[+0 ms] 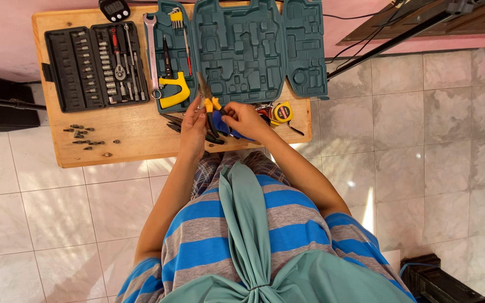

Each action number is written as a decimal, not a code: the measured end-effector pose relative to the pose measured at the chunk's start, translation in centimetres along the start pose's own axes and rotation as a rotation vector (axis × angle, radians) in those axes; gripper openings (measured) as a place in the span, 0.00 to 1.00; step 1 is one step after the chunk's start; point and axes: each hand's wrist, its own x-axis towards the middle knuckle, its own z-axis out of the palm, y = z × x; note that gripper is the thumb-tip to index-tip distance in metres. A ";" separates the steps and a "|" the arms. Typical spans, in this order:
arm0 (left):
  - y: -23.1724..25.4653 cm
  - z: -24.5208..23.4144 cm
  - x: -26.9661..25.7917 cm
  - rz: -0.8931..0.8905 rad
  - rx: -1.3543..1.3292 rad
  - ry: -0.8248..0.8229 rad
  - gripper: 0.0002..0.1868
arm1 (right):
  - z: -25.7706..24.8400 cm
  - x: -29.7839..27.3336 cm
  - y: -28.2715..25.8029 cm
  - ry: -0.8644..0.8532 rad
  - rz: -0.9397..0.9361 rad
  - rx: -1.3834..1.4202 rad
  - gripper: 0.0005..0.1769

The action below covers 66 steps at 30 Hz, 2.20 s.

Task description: The person wipes small metal hardware pieces with a blue cloth and places them into a black organizer tray. They then wipe and place several tools, including pliers and screwdrivers, into a green toolbox on a wooden table.

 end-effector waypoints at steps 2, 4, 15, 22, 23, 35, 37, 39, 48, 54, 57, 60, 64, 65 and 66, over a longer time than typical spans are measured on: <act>0.9 -0.3 0.8 -0.013 0.088 0.034 0.27 | -0.9 1.2 1.1 0.063 0.048 -0.009 0.13; 1.9 -0.8 1.7 -0.013 0.122 0.053 0.26 | -2.0 2.7 2.6 0.134 0.101 0.004 0.12; 2.7 -4.1 4.5 -0.060 0.172 0.128 0.23 | -1.5 11.4 8.9 0.264 0.168 -0.189 0.11; 2.5 -5.0 5.8 -0.095 0.217 0.108 0.23 | 1.3 12.0 9.1 0.292 0.086 -0.423 0.11; 2.5 -4.9 6.0 -0.105 0.222 0.104 0.23 | 1.3 12.0 9.1 0.291 0.093 -0.427 0.11; 2.3 -6.3 7.1 -0.109 0.201 0.080 0.21 | 2.4 12.3 8.2 0.347 0.175 -0.527 0.13; 2.3 -6.5 7.0 -0.107 0.204 0.086 0.21 | 2.4 12.1 8.0 0.337 0.191 -0.534 0.13; 2.3 -6.6 6.9 -0.110 0.203 0.088 0.21 | 2.5 12.0 7.7 0.363 0.171 -0.538 0.14; 2.5 -6.7 6.5 -0.110 0.154 0.110 0.20 | 2.3 11.8 6.4 0.373 0.160 -0.509 0.16; 2.9 -6.5 6.0 -0.114 0.209 0.122 0.21 | 2.2 11.7 6.4 0.348 0.177 -0.456 0.16; 2.7 -6.6 5.9 -0.114 0.207 0.127 0.21 | 2.2 11.9 7.0 0.356 0.113 -0.495 0.14; 2.5 -6.8 5.9 -0.103 0.186 0.133 0.21 | 2.1 12.1 7.6 0.355 0.104 -0.500 0.14; 2.5 -7.3 5.6 -0.096 0.178 0.143 0.21 | 2.3 12.0 8.0 0.369 0.088 -0.505 0.14; 2.6 -7.4 5.5 -0.096 0.184 0.148 0.21 | 2.4 12.0 8.1 0.372 0.086 -0.500 0.14; 2.6 -7.4 5.5 -0.096 0.191 0.153 0.21 | 2.4 11.9 8.1 0.376 0.084 -0.495 0.14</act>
